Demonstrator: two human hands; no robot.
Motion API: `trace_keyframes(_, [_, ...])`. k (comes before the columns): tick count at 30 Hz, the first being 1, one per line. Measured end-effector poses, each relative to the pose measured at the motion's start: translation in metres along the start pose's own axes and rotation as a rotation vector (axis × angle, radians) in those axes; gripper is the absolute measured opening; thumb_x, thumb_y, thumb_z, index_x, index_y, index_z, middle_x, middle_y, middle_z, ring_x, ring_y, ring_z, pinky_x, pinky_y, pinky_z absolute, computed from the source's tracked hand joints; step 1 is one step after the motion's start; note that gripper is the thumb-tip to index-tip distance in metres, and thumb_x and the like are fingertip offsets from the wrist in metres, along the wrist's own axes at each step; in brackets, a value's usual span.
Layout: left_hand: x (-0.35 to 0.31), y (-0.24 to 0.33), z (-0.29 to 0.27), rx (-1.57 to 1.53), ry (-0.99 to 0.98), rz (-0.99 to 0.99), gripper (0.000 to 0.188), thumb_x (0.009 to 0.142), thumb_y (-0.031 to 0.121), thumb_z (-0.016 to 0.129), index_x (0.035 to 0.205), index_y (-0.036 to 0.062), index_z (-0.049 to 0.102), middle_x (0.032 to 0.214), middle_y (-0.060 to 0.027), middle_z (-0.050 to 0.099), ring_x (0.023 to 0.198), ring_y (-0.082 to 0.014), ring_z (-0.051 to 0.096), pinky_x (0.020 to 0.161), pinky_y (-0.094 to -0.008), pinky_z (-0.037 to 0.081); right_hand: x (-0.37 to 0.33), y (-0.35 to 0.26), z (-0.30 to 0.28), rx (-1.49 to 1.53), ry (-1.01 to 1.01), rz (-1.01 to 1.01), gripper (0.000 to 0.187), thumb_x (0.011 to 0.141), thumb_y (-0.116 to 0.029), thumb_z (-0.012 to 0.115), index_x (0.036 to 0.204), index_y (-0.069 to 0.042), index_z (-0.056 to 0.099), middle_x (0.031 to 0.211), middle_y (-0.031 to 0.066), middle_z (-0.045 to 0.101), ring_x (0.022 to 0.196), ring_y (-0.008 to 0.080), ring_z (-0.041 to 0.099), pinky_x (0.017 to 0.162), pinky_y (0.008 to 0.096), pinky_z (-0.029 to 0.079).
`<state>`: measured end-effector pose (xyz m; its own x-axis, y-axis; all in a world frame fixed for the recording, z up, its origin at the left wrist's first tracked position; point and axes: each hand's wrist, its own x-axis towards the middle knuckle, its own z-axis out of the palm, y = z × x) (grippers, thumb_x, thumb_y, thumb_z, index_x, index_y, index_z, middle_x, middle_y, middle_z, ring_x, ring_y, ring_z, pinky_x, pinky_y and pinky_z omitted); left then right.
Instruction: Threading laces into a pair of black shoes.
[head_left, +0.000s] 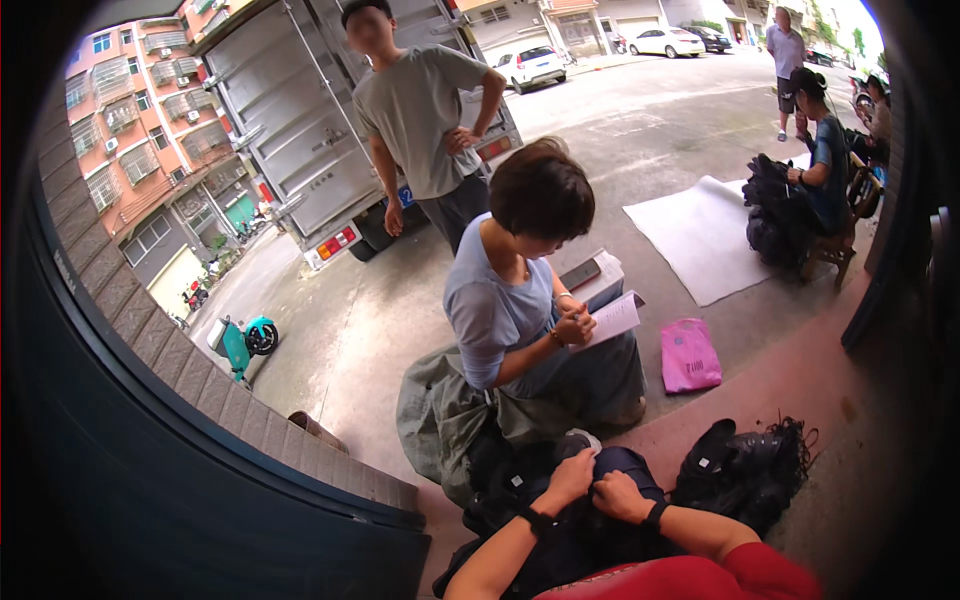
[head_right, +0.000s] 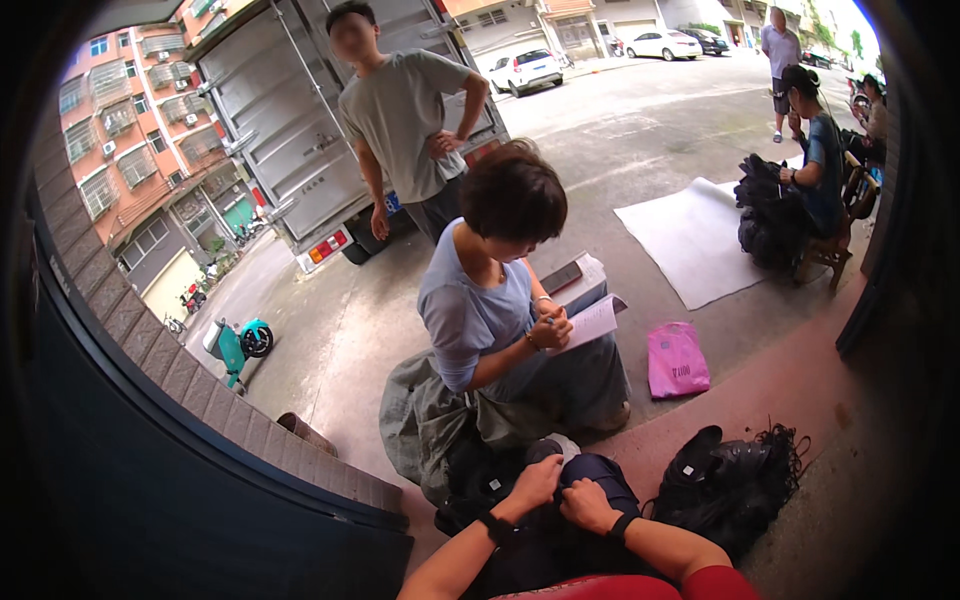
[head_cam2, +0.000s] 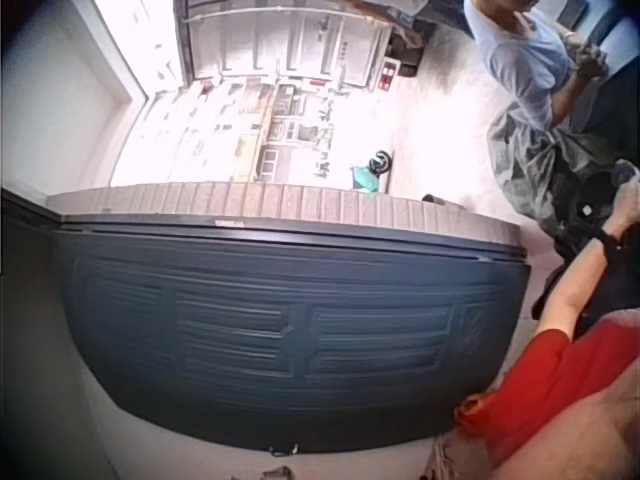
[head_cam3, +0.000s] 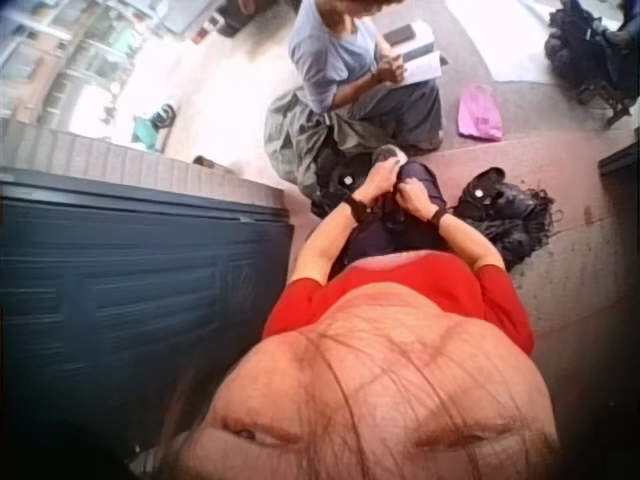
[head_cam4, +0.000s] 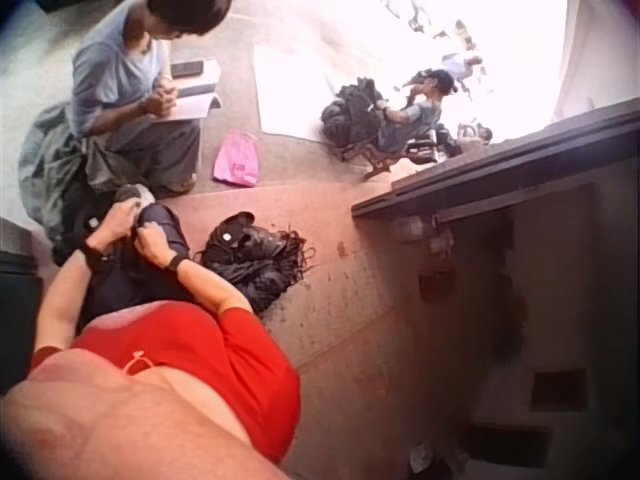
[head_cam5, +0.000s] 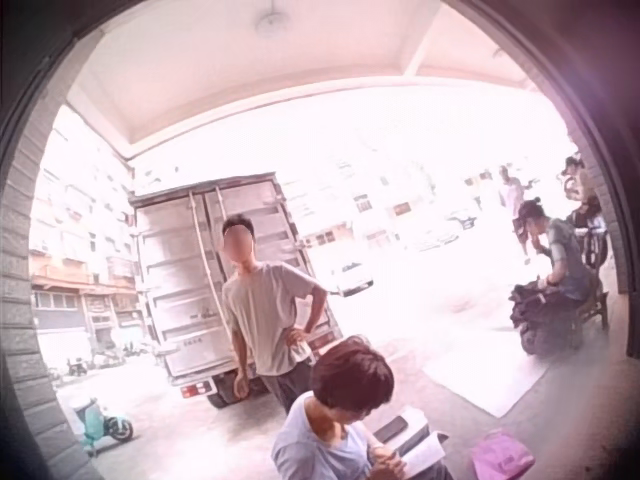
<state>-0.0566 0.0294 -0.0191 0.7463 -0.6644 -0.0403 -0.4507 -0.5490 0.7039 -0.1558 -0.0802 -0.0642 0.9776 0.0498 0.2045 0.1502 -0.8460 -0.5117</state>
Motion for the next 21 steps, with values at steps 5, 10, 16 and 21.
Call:
trace_keyframes(5, [0.031, -0.001, 0.018, -0.041, -0.534, -0.216, 0.046, 0.080, 0.014, 0.055, 0.123, 0.0014, 0.043, 0.080, -0.0201, 0.062, 0.047, -0.0217, 0.057, 0.044, -0.0334, 0.046, -0.003, 0.008, 0.011, 0.092, 0.098, -0.005, 0.012, 0.067, -0.014, 0.056, 0.074, -0.007, 0.062, 0.071, 0.0161, 0.059, 0.066, 0.0355, 0.057, 0.062, 0.0445, 0.045])
trace_keyframes(10, [0.040, -0.022, 0.027, -0.140, -0.482, -0.067, 0.051, 0.076, 0.009, 0.059, 0.124, 0.0004, 0.042, 0.074, -0.0124, 0.060, 0.044, -0.0148, 0.050, 0.039, -0.0292, 0.039, -0.002, 0.013, 0.013, 0.057, 0.022, -0.020, 0.017, 0.069, -0.018, 0.056, 0.073, -0.003, 0.062, 0.074, 0.0162, 0.060, 0.069, 0.0336, 0.056, 0.064, 0.0429, 0.046])
trace_keyframes(16, [0.039, -0.020, 0.016, -0.420, -0.601, -0.387, 0.059, 0.077, 0.009, 0.058, 0.131, 0.0042, 0.033, 0.056, -0.0042, 0.048, 0.037, -0.0109, 0.040, 0.032, -0.0270, 0.028, 0.002, 0.009, 0.010, 0.019, 0.024, -0.003, 0.017, 0.070, -0.019, 0.056, 0.071, -0.002, 0.062, 0.072, 0.0156, 0.059, 0.070, 0.0321, 0.056, 0.064, 0.0420, 0.045])
trace_keyframes(21, [0.032, -0.012, 0.000, -0.694, -0.542, -0.495, 0.057, 0.080, 0.013, 0.058, 0.131, 0.0058, 0.032, 0.064, -0.0030, 0.049, 0.041, -0.0085, 0.040, 0.034, -0.0235, 0.028, 0.003, 0.005, 0.001, 0.094, 0.099, -0.028, 0.015, 0.071, -0.016, 0.056, 0.073, -0.001, 0.059, 0.071, 0.0162, 0.057, 0.068, 0.0324, 0.054, 0.066, 0.0409, 0.044])
